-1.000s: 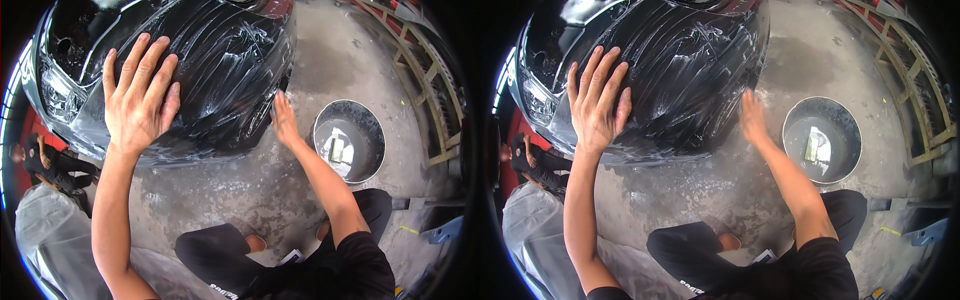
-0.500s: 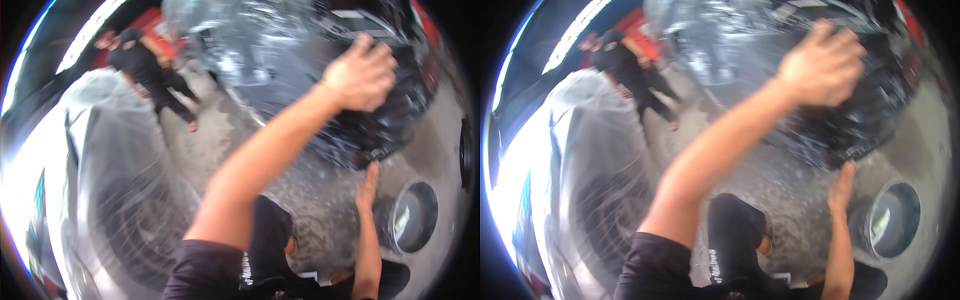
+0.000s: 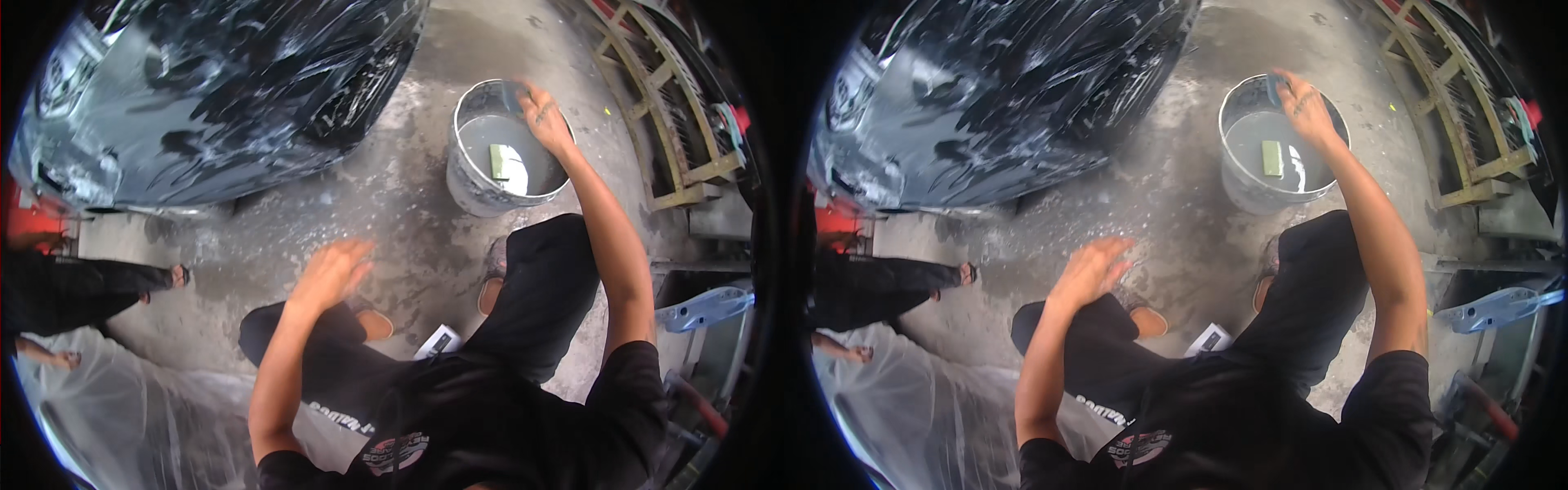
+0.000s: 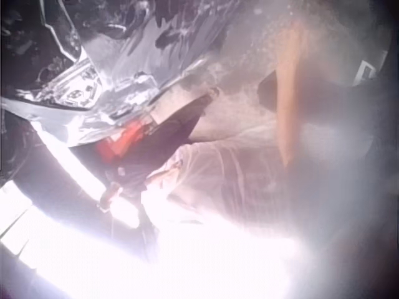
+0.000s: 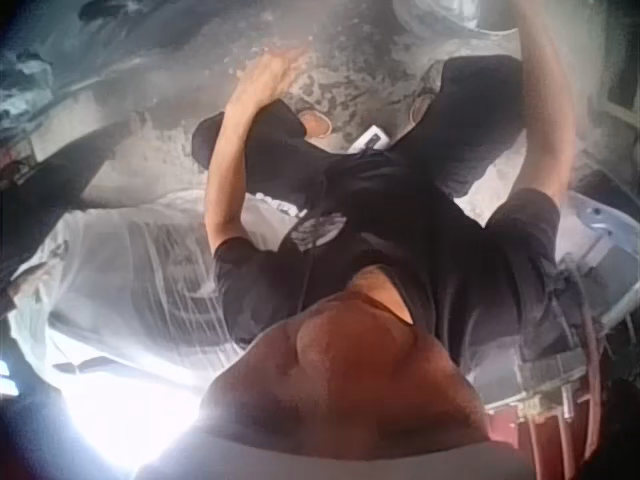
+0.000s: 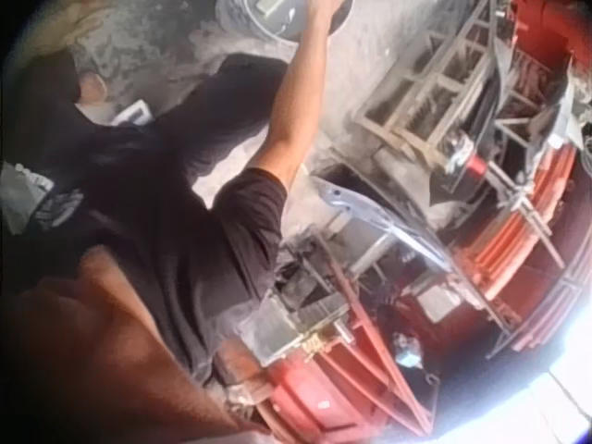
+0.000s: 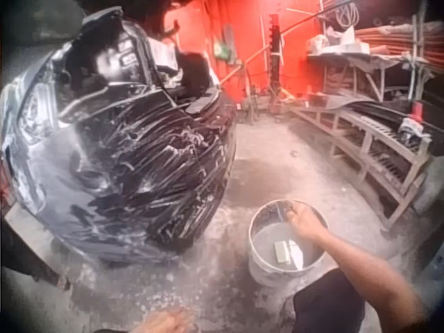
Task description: The person wipes a black car bumper with a sponge and water, then moves to a work area to mix paint. They pour a liquid from a yellow can into a black paint can, stir the mixture, and handle various paint cans and a large sack of materials.
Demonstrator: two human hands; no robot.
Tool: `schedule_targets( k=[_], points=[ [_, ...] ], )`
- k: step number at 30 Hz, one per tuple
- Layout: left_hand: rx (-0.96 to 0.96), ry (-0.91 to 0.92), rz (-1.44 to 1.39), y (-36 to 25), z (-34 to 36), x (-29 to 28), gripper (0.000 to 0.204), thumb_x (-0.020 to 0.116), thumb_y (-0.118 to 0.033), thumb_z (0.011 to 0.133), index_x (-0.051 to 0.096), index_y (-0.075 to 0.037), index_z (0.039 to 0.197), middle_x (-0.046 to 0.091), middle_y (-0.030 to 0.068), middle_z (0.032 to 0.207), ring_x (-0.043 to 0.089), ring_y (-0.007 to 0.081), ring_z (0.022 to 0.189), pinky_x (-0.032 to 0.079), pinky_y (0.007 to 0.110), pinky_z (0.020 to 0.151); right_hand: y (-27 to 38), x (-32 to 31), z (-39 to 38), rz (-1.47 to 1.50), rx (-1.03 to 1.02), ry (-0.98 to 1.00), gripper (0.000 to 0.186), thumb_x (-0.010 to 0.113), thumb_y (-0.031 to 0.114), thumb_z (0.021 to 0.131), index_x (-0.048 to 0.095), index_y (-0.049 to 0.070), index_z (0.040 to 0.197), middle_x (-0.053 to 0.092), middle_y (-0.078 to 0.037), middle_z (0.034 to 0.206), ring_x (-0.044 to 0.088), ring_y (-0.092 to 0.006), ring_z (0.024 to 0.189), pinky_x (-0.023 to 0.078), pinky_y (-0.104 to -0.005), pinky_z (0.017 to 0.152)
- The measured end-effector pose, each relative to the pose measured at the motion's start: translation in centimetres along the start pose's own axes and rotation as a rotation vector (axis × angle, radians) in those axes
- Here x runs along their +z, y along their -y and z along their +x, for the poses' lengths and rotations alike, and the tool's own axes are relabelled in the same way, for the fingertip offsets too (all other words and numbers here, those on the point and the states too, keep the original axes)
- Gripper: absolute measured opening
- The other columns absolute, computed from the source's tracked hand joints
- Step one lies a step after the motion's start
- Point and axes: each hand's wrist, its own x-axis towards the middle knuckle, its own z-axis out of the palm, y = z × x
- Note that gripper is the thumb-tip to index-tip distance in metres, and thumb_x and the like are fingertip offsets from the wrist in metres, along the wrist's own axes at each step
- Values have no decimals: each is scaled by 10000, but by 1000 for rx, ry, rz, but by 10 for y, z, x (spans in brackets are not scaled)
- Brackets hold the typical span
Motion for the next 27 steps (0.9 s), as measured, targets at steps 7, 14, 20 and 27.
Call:
schedule_targets(
  k=[7,14,20,27],
  points=[
    [-143,237,-40,54,37,75,514,696,-369,968,621,-75,1384,694,221,1271,645,415,1194,523,503,1005,-216,87,-43,-465,-56,590,359,564,228,992,614,45,1296,678,-241,1183,633,-454,1107,501,-550,946],
    [-125,189,-101,79,106,97,600,546,-452,1058,463,-100,1537,623,269,1347,637,442,1186,541,508,988,-318,142,-59,-364,-57,737,482,601,246,927,610,37,1362,692,-304,1147,667,-512,1038,537,-553,955],
    [-433,80,-274,103,49,108,448,589,-300,1034,570,-78,1422,638,267,1309,651,432,1153,543,514,936,-189,110,-71,-359,269,182,406,512,106,957,645,39,1335,721,-244,906,697,-459,910,559,-525,793],
    [-500,-27,-485,-13,-27,-45,403,599,-315,996,635,-150,1362,715,226,1183,684,426,1068,551,509,914,35,-64,-55,-350,212,373,451,624,48,820,673,81,1267,715,-267,870,681,-474,763,520,-577,717]
  ],
)
